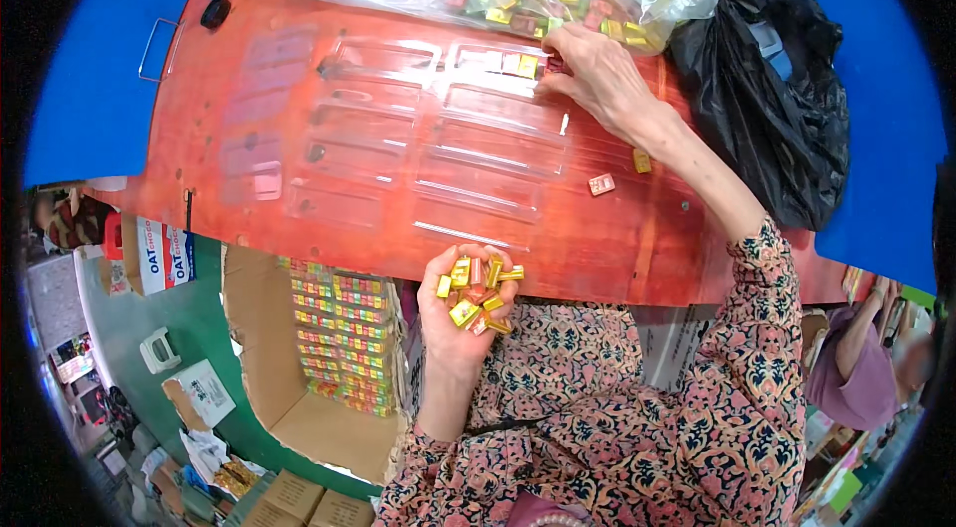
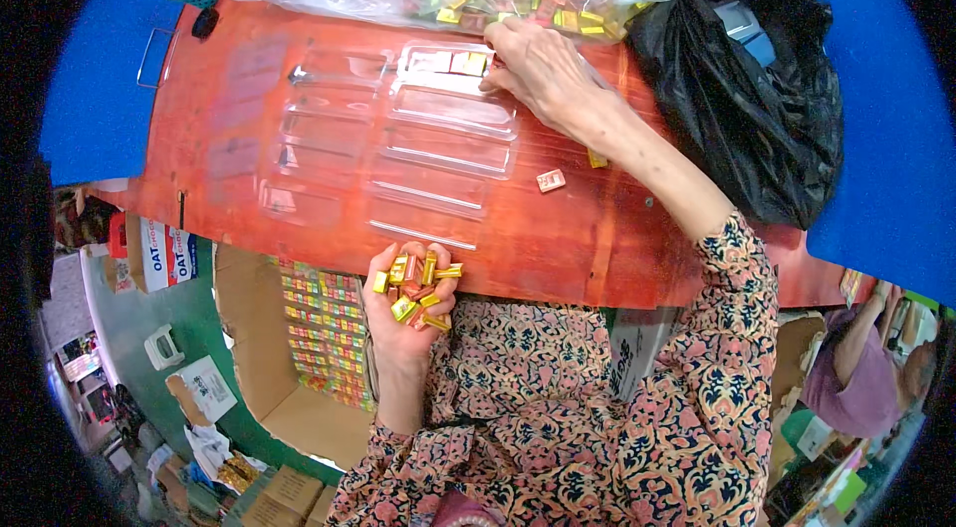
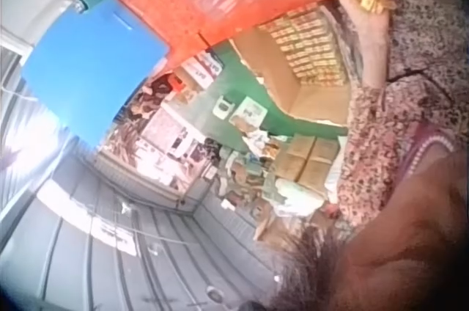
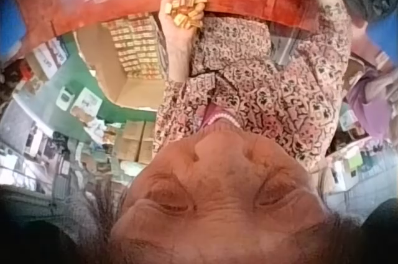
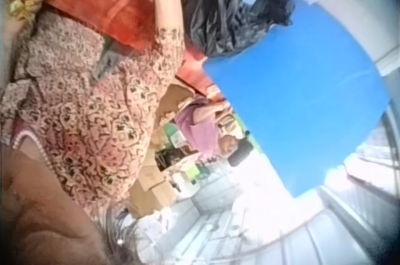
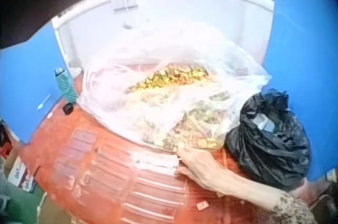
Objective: Packaging small colorful items into plastic trays and placing them into a cardboard box.
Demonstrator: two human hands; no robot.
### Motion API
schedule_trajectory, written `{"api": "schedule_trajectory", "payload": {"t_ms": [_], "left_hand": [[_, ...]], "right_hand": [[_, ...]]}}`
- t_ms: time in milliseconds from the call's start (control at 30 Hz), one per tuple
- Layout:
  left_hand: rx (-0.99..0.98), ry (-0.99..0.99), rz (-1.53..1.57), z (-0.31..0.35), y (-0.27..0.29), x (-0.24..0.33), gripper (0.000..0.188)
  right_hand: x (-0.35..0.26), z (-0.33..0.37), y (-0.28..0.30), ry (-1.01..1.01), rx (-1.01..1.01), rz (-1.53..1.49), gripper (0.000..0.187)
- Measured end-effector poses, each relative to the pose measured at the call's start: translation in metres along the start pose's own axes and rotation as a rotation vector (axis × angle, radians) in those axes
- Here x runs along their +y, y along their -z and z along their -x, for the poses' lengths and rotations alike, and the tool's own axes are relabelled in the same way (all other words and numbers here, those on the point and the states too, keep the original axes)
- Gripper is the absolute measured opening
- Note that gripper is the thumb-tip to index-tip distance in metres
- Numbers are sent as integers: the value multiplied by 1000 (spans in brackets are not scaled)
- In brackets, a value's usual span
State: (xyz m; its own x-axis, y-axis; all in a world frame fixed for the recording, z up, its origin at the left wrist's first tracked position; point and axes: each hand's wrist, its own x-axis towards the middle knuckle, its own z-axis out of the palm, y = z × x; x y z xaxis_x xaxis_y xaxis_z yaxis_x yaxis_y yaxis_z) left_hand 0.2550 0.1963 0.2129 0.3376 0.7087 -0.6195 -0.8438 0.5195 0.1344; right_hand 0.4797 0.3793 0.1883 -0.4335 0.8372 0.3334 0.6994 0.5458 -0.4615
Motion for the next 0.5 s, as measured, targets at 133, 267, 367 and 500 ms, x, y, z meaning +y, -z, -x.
{"api": "schedule_trajectory", "payload": {"t_ms": [133, 267, 367, 500], "left_hand": [[3, -13, 0, 1, -1, 1, 30], [11, -14, -15, 1, 0, 2, 31], [3, -5, -8, -1, 0, 3, 31], [2, -3, 7, 1, -4, 4, 31]], "right_hand": [[-5, -5, -2, -45, 37, -112, 25], [-1, 1, -4, -67, 8, -86, 18], [-6, 5, -2, -36, -14, -63, 12], [-18, 5, -1, -48, 17, 59, 8]]}}
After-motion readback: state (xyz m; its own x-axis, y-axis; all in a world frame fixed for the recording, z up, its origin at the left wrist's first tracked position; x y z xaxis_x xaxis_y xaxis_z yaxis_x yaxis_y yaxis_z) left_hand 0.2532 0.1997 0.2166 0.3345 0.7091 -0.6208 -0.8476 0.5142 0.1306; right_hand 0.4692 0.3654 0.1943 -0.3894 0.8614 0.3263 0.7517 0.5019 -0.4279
